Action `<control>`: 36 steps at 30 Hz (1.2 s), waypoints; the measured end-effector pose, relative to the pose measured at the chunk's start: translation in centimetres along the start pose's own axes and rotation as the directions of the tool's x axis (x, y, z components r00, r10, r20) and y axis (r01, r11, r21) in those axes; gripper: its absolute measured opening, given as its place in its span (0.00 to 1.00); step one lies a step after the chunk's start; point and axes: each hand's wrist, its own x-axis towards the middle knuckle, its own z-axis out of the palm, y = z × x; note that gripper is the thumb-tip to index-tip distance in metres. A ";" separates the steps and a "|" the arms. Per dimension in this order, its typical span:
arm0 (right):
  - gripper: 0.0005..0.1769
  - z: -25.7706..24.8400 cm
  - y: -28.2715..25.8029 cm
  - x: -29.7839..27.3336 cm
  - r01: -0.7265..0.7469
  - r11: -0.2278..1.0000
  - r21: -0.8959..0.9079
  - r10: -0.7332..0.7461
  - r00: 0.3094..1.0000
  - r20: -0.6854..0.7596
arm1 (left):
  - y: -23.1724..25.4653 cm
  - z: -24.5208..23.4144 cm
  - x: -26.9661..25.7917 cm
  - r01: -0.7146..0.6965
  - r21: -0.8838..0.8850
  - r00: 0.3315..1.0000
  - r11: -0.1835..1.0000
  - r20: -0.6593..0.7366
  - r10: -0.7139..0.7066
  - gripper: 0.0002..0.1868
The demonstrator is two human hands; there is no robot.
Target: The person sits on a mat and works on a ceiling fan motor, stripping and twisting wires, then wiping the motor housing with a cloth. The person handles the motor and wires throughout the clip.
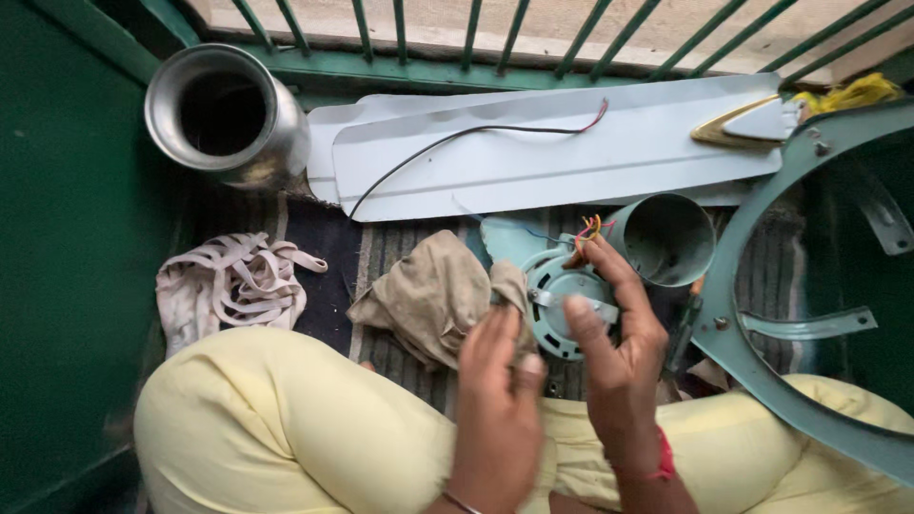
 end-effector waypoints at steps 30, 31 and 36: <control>0.15 2.4 2.8 -0.1 0.178 0.941 -0.288 -0.264 0.919 -0.293 | -5.9 2.2 6.8 -0.252 0.346 0.919 0.904 0.380 0.111 0.40; 0.15 2.4 2.7 0.0 0.181 0.940 -0.288 -0.268 0.916 -0.298 | -5.8 2.5 8.4 -0.162 0.227 0.915 0.960 0.398 0.061 0.40; 0.15 2.7 2.6 -0.5 0.152 0.956 -0.252 -0.230 0.920 -0.317 | -3.7 1.4 10.0 0.011 0.185 0.858 0.983 0.502 -0.104 0.46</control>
